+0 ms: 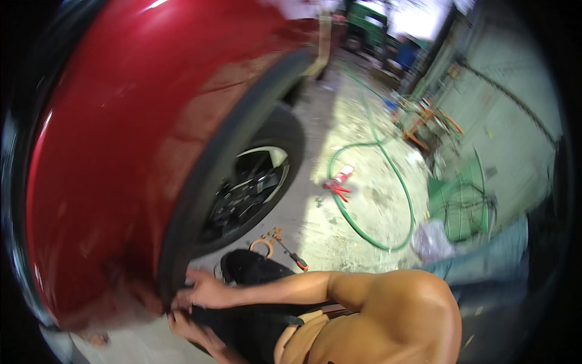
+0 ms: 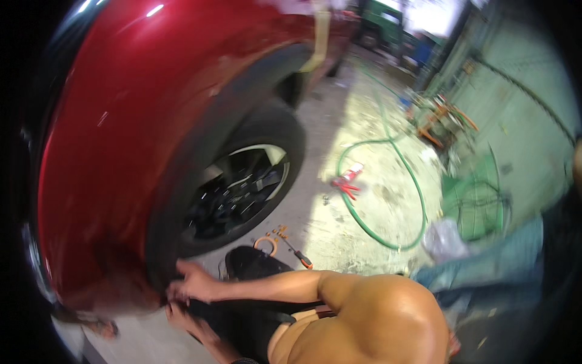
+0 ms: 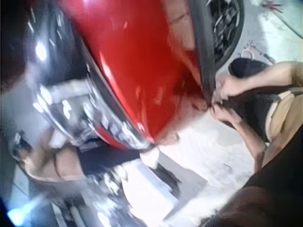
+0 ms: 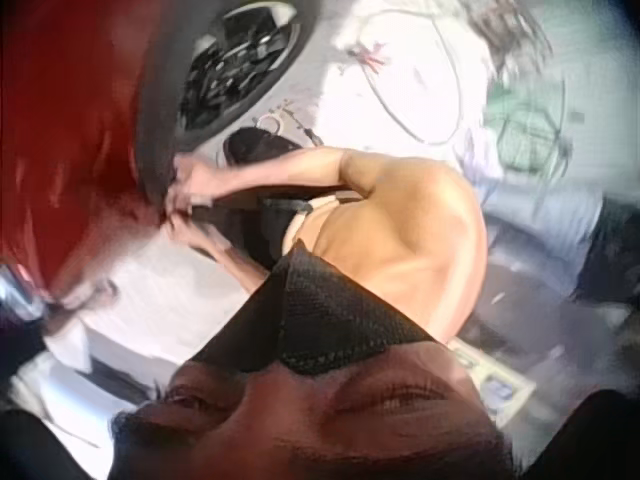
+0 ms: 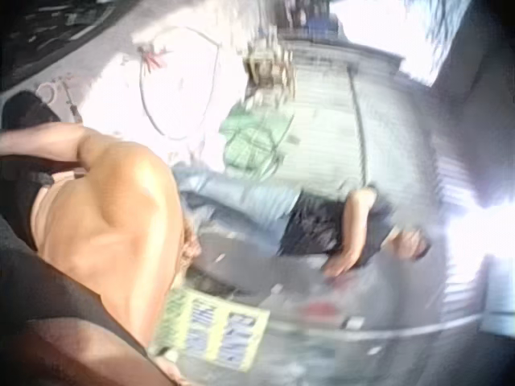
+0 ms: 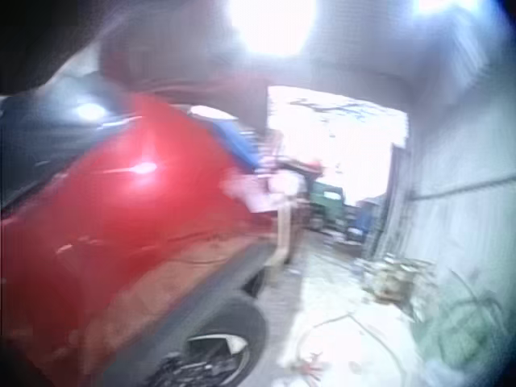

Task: The person works on a red car in a garage, first removing a black plastic trim piece from the rear wheel arch using a screwdriver. They then move to the front of the car and use a wrench to tighten bolts on the engine bay components.

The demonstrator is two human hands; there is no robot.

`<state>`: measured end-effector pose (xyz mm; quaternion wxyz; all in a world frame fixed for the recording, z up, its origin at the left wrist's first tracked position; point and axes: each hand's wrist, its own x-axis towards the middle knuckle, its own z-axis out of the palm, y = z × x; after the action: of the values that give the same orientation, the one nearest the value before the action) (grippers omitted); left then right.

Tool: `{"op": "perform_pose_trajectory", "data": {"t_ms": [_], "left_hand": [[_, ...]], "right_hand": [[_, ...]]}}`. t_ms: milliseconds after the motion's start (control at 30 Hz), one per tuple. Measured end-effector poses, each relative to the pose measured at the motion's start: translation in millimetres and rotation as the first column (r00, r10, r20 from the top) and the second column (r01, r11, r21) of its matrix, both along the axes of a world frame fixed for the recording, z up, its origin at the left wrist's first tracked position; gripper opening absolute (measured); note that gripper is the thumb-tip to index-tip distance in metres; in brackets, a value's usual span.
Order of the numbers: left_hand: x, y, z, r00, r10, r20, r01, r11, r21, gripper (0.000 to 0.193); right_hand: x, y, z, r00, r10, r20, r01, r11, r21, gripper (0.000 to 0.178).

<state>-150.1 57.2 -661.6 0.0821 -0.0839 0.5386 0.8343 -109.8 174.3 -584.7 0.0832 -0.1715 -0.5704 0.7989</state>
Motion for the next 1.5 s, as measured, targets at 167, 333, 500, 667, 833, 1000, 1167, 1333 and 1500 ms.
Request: {"op": "perform_pose_trajectory", "data": {"t_ms": [167, 333, 500, 667, 833, 1000, 1167, 1333, 1500], "left_hand": [[-2.9, -3.5, 4.9, 0.990, -0.082, -0.118, 0.042, 0.951, -0.306, 0.031], [19.2, -3.3, 56.4, 0.977, -0.177, -0.116, 0.122, 0.918, -0.377, 0.047], [45.6, 19.3, 116.0, 0.897, -0.292, -0.333, 0.064, 0.830, -0.554, 0.048], [25.8, 8.0, 114.7, 0.889, -0.180, -0.420, -0.032, 0.892, -0.451, 0.035], [38.0, 57.7, 141.8, 0.874, -0.168, -0.456, -0.058, 0.895, -0.441, 0.030], [42.2, 51.1, 177.1, 0.851, -0.116, -0.512, -0.130, 0.899, -0.419, 0.030], [39.8, 67.0, 200.8, 0.811, -0.097, -0.576, -0.148, 0.920, -0.363, 0.017], [36.4, 72.2, 205.1, 0.863, -0.113, -0.493, -0.034, 0.960, -0.279, 0.013], [32.5, 69.5, 211.4, 0.867, -0.178, -0.466, -0.024, 0.919, -0.394, 0.013]], "right_hand": [[2.6, 35.3, 40.4, 0.881, 0.049, -0.470, 0.074, 0.968, 0.240, 0.049], [19.6, 83.0, 103.8, 0.899, 0.041, -0.435, -0.076, 0.995, -0.064, 0.025], [14.7, 72.5, 82.0, 0.899, -0.061, -0.434, 0.058, 0.998, -0.020, 0.038], [1.3, 52.2, 88.0, 0.939, -0.031, -0.343, 0.165, 0.915, 0.368, 0.040], [19.6, 73.7, 78.6, 0.911, -0.032, -0.411, 0.180, 0.928, 0.326, 0.023], [31.8, 85.8, 103.0, 0.884, -0.279, -0.375, 0.339, 0.935, 0.105, 0.026], [30.0, 116.6, 148.0, 0.797, -0.168, -0.579, 0.196, 0.980, -0.014, 0.046], [28.7, 129.5, 146.3, 0.845, -0.075, -0.529, -0.017, 0.986, -0.166, 0.043], [29.0, 126.3, 142.0, 0.834, -0.104, -0.542, 0.033, 0.990, -0.140, 0.037]]}}
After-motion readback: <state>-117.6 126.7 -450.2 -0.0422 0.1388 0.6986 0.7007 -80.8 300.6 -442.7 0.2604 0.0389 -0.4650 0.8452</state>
